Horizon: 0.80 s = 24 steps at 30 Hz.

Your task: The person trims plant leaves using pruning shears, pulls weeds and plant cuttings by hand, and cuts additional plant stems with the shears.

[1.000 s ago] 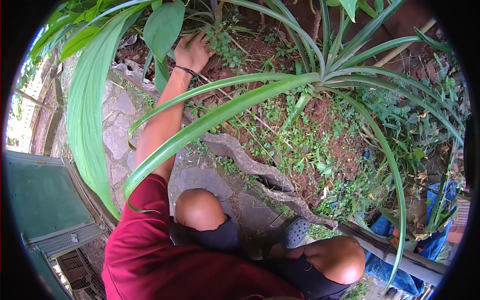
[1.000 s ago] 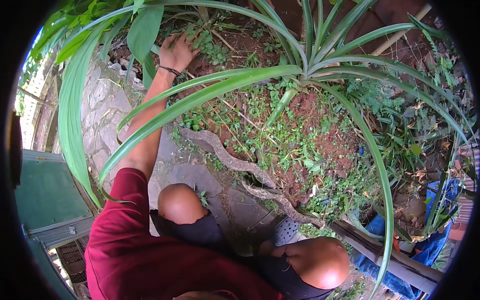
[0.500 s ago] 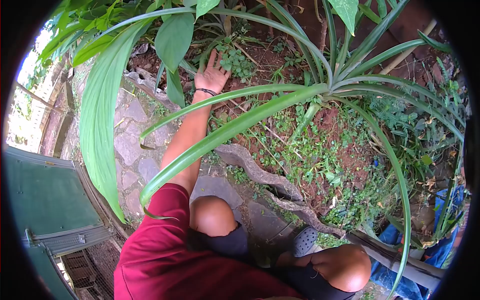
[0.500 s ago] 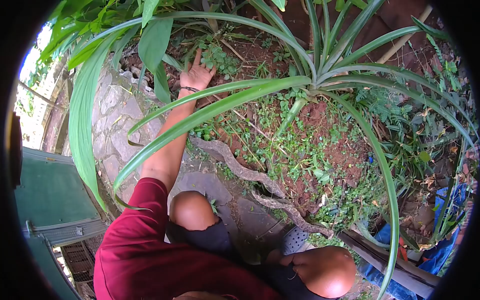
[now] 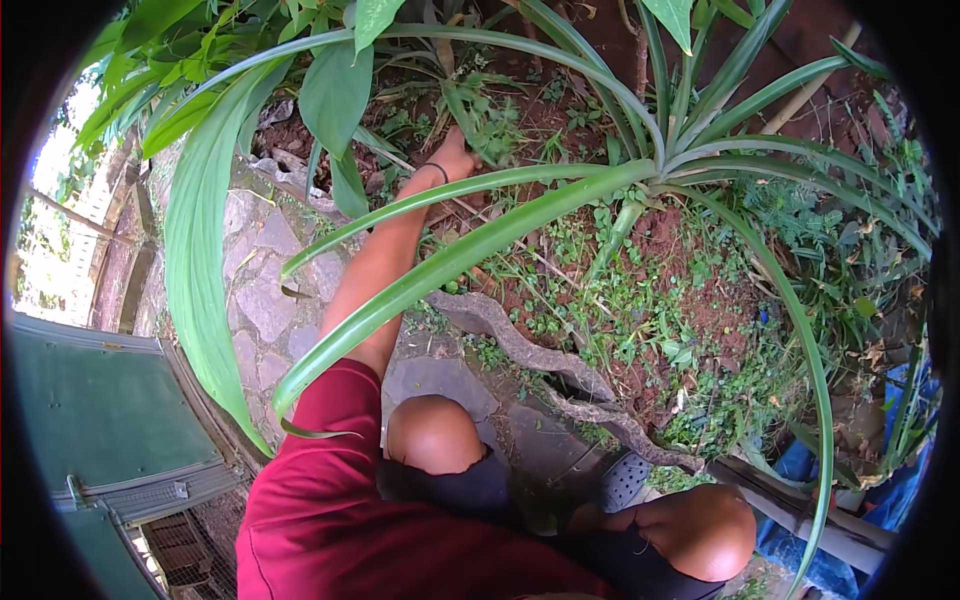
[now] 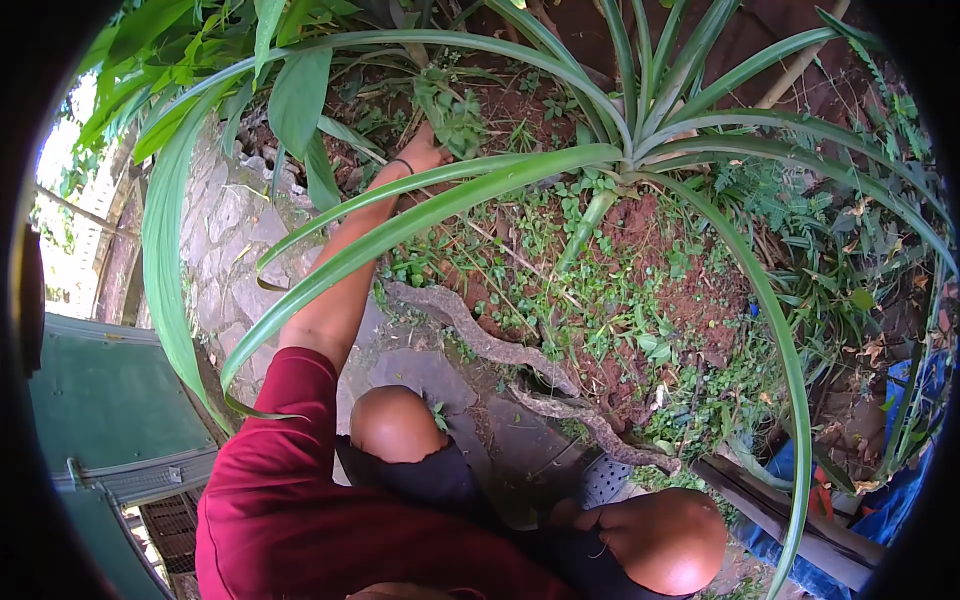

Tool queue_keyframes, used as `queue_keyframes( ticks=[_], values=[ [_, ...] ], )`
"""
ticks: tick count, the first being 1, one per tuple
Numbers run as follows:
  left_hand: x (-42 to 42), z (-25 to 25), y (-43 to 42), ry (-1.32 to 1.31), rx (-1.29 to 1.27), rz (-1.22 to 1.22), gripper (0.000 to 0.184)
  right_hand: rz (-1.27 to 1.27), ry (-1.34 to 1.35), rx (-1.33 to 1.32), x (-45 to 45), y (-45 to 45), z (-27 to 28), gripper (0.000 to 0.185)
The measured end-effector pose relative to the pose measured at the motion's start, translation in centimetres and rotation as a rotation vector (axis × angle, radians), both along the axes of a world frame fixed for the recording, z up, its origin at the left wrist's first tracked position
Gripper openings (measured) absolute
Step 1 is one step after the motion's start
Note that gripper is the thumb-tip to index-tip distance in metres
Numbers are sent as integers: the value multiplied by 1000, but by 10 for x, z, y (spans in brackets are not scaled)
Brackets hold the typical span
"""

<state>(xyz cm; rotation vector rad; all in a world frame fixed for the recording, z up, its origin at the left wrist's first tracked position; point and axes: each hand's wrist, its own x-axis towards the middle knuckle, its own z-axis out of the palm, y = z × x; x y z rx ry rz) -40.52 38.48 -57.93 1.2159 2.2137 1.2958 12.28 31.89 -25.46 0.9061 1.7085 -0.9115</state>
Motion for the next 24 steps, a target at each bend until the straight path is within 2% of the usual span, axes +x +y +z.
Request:
queue_keyframes(
  ticks=[3, 4, 5, 6, 8, 11, 14, 16, 17, 20, 21, 24],
  values=[
    [46, 48, 7, -181, 41, -2, 52, 23, 55, 129, 8, 22, -37, 30],
    [59, 61, 9, -264, 16, 1, 50, 31, 76, 171, 3, 17, -22, 29],
    [54, 49, 16, -246, -43, 27, 39, 37, 98, 212, -8, 6, 5, 29],
    [53, 45, 17, -245, -44, 27, 39, 43, 119, 253, -16, -4, 23, 28],
    [49, 32, 24, -22, -144, 95, 32, 50, 156, 336, -21, -15, 29, 27],
    [40, 22, 26, 37, -157, 125, 33, 56, 212, 437, -3, -9, 20, 26],
    [47, 33, 21, 84, -210, 132, 37, 39, 273, 398, 11, -6, 13, 25],
    [50, 34, 22, -130, -216, 205, 46, 75, 301, 443, 16, -7, 13, 25],
    [52, 30, 24, -125, -222, 198, 46, 91, 315, 467, 18, -8, 12, 25],
    [59, 21, 24, -152, 40, 229, 57, 148, 361, 541, 22, -10, 13, 25],
    [57, 23, 24, -244, -43, 274, 53, 171, 376, 568, 23, -10, 13, 25],
    [42, 13, 24, -261, -66, 232, 53, 165, 344, 578, 25, -10, 13, 26]
  ],
)
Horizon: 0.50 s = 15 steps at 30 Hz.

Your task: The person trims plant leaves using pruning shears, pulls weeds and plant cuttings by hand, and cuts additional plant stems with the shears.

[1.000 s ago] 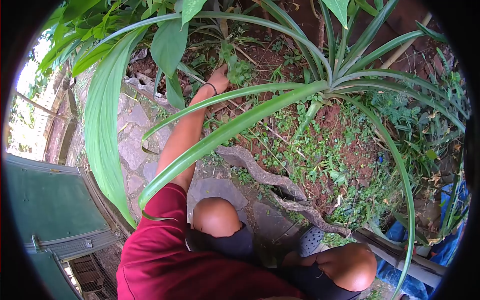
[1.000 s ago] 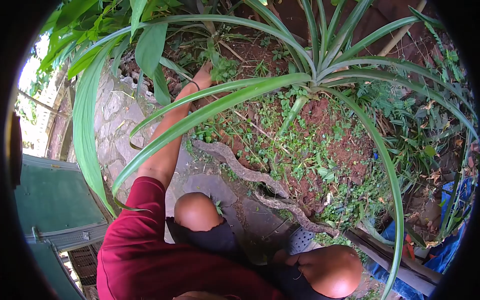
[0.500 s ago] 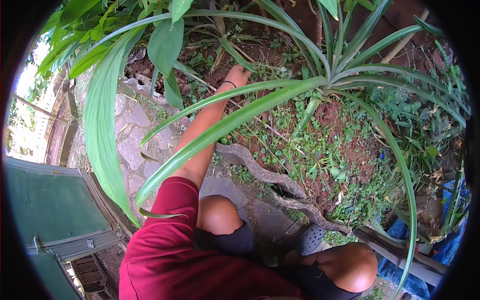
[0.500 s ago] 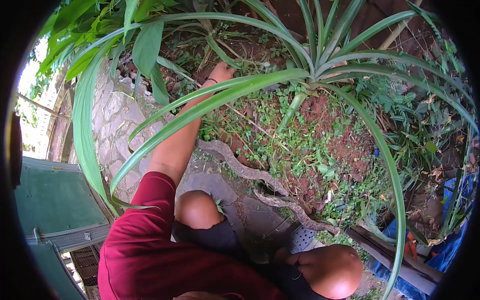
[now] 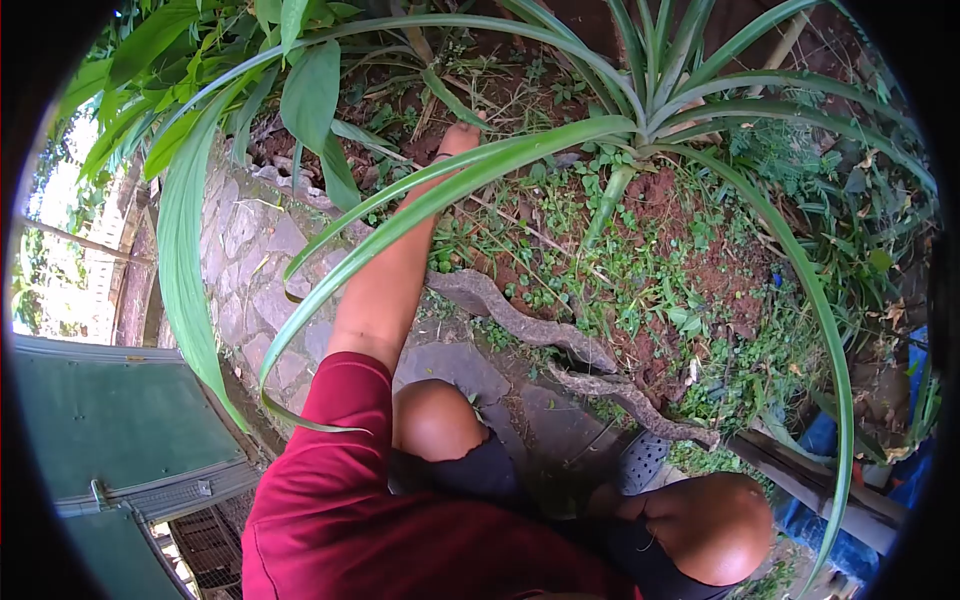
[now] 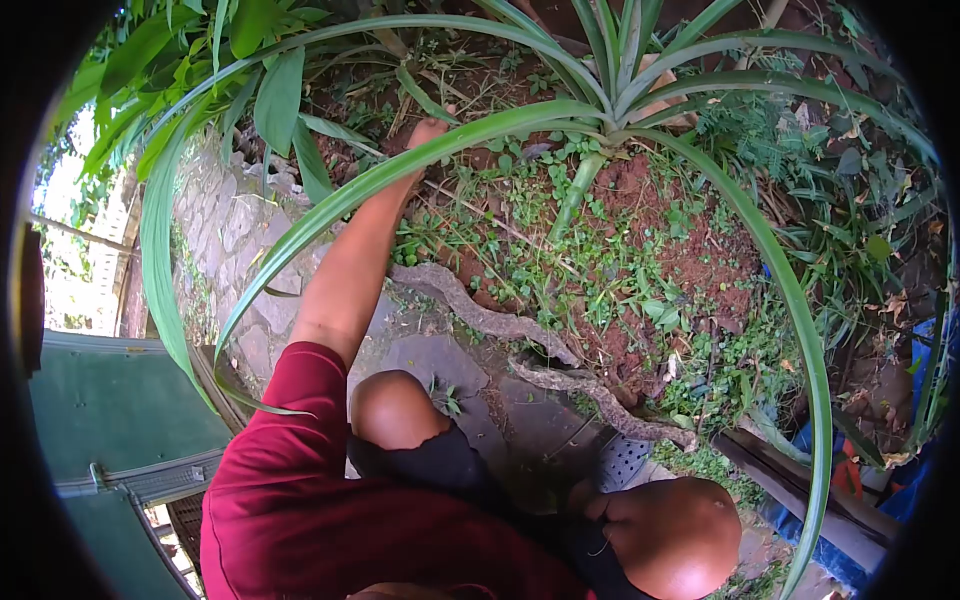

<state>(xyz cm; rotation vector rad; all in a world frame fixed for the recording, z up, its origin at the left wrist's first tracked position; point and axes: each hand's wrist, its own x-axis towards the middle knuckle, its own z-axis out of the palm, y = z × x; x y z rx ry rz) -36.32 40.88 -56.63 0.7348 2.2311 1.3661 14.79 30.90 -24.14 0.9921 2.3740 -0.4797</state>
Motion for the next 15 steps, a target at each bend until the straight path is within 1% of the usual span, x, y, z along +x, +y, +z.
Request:
queue_keyframes(
  ticks=[4, 7, 9, 10, 12, 13, 14, 15],
  values=[
    [-10, -14, -4, -58, 18, 2, 54, -19, -44, 13, 0, 0, -1, 26],
    [-8, -14, -6, -24, 36, 39, 50, -50, 28, 53, -2, -2, -2, 26],
    [0, -10, -9, -220, 143, 71, 43, -73, 73, 80, -3, -2, -2, 26],
    [-14, -30, -7, -221, 138, 68, 43, -86, 96, 91, -4, -2, -3, 26],
    [-71, -113, -2, 632, 355, -226, 37, -114, 136, 108, -6, -1, -6, 26],
    [-88, -141, -2, 88, 529, -227, 36, -120, 130, 99, -7, -2, -8, 26],
    [-29, -110, -41, 82, 518, -229, 36, -111, 218, 153, -10, -2, -10, 24],
    [8, -61, -47, -281, 548, -139, 35, -105, 304, 204, -13, -3, -12, 23]
  ],
)
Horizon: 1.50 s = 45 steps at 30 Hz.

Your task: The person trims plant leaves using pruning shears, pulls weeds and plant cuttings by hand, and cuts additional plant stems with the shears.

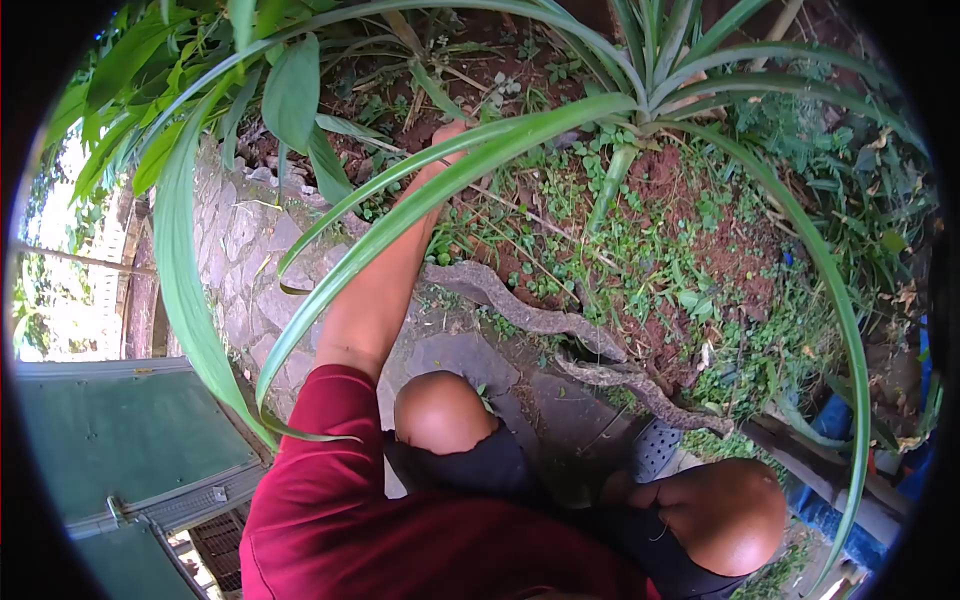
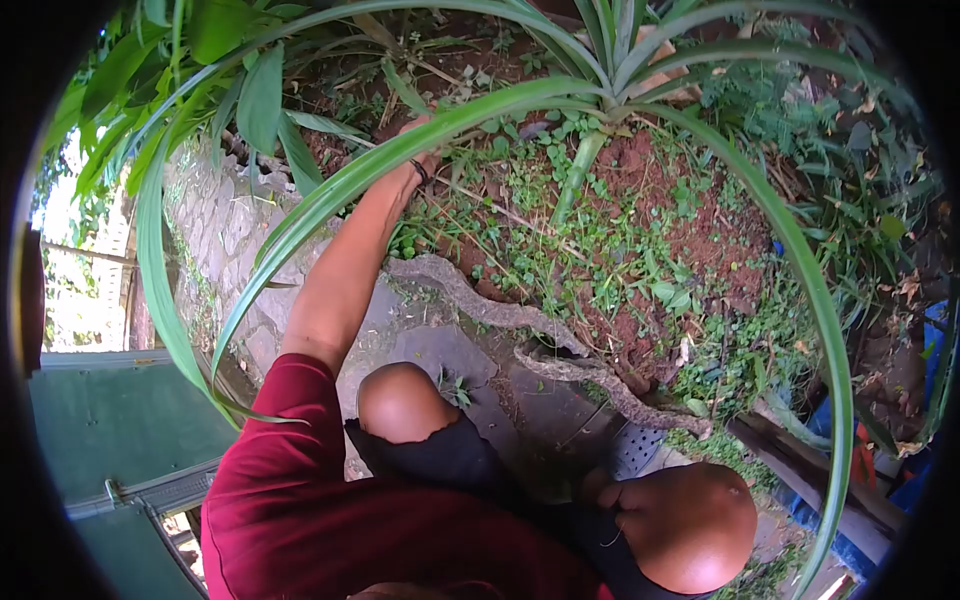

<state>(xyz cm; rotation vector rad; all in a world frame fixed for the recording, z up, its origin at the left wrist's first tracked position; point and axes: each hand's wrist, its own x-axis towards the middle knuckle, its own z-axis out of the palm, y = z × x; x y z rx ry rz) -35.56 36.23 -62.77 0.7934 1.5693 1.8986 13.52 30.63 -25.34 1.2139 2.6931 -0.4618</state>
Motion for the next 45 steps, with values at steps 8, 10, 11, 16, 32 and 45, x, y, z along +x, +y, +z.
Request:
queue_keyframes(
  ticks=[8, 10, 11, 16, 32, 45],
  values=[
    [20, 88, -54, -227, -603, -8, 46, 125, 84, 49, -10, 10, -5, 22],
    [58, 149, -73, -44, -836, -32, 45, 93, 60, -24, -9, 10, -7, 19],
    [73, 169, -84, 7, -879, -3, 44, 82, 52, -59, -8, 10, -7, 18],
    [67, 179, -173, -315, -449, -116, 34, 43, 6, -240, 1, 11, -10, 13],
    [261, -19, -560, -837, -1155, -77, 34, 644, 231, -180, 132, 51, -58, 13],
    [293, -33, -559, -836, -851, -327, 38, 1518, 669, 358, -5, 16, -37, 15]
  ],
)
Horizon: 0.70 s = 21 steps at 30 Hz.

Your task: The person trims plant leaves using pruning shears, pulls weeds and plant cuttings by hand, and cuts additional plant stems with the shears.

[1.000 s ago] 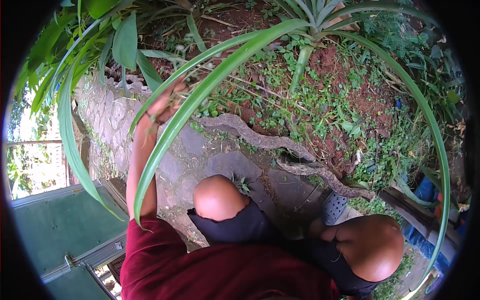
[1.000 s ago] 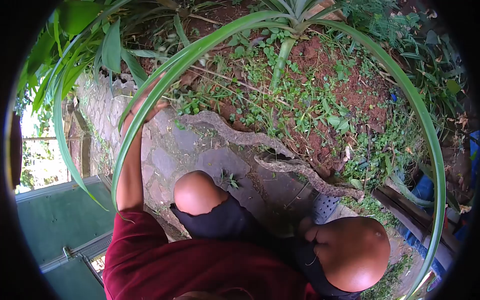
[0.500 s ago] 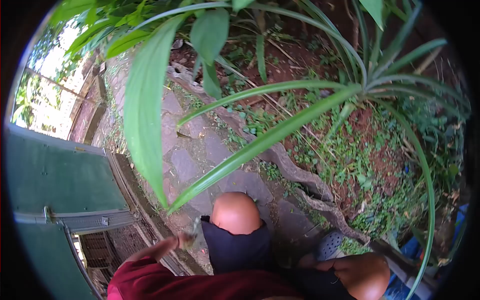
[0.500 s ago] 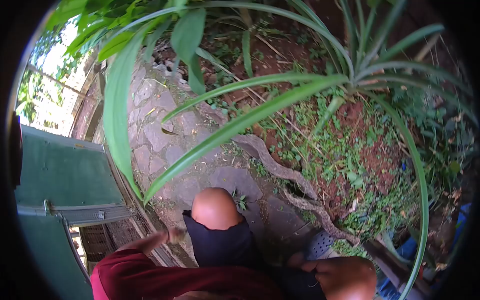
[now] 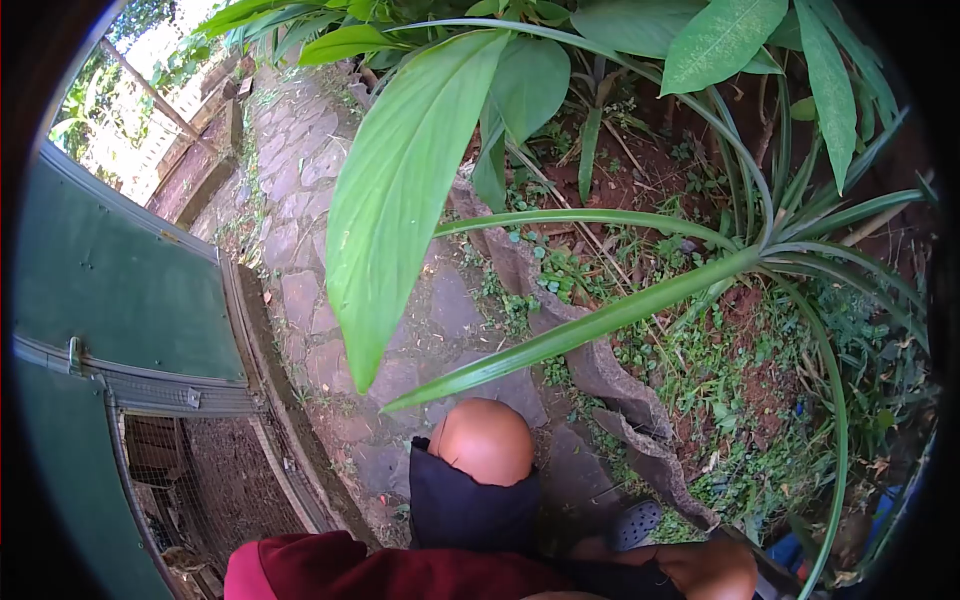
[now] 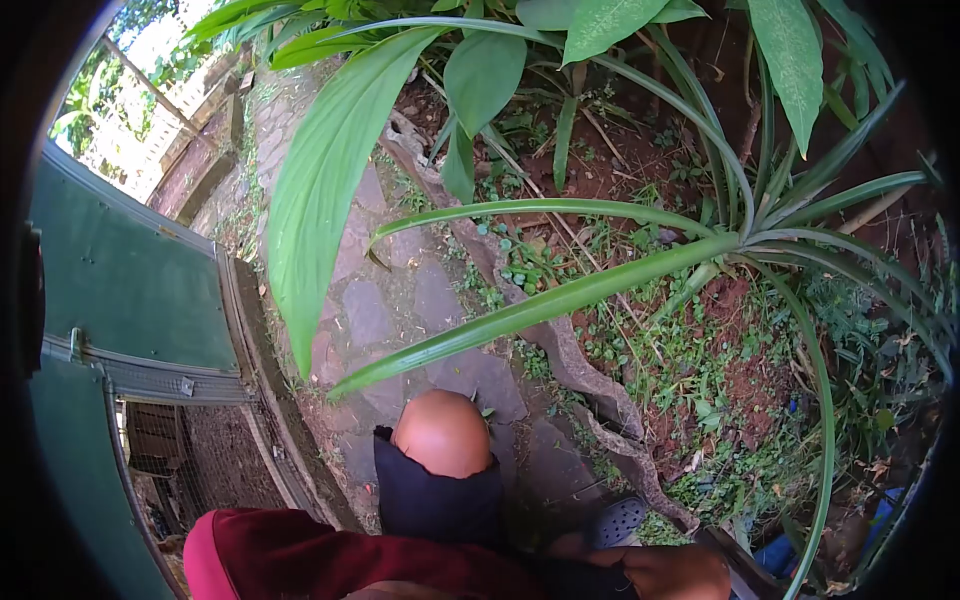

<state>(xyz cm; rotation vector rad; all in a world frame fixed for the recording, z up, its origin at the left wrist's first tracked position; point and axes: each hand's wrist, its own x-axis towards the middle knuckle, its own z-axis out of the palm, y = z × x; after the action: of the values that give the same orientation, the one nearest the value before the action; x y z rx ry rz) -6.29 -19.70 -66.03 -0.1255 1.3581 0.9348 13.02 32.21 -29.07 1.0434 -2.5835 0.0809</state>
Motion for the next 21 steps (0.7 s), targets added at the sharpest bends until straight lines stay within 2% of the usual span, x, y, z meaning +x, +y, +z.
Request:
queue_keyframes(
  ticks=[7, 9, 16, 17, 19, 20, 21],
  values=[
    [-19, -23, 47, -88, 200, -232, 43, 261, 283, 220, 7, -8, 6, 16],
    [-17, -32, 69, -135, 267, -307, 44, 333, 333, 293, -74, -20, 27, 17],
    [-16, -47, 124, -213, 478, -462, 51, 711, 580, 515, -37, 1, 19, 18],
    [-17, -43, 129, -221, 501, -483, 51, 707, 579, 520, -30, 1, 7, 18],
    [-24, -38, 139, -229, 543, -526, 53, 943, 856, 442, -10, -4, -61, 21],
    [-28, -36, 143, -232, 563, -546, 54, 940, 860, 448, -29, 4, -3, 21],
    [-32, -35, 149, -234, 586, -565, 55, 901, 585, 530, -35, 6, 28, 23]
  ],
)
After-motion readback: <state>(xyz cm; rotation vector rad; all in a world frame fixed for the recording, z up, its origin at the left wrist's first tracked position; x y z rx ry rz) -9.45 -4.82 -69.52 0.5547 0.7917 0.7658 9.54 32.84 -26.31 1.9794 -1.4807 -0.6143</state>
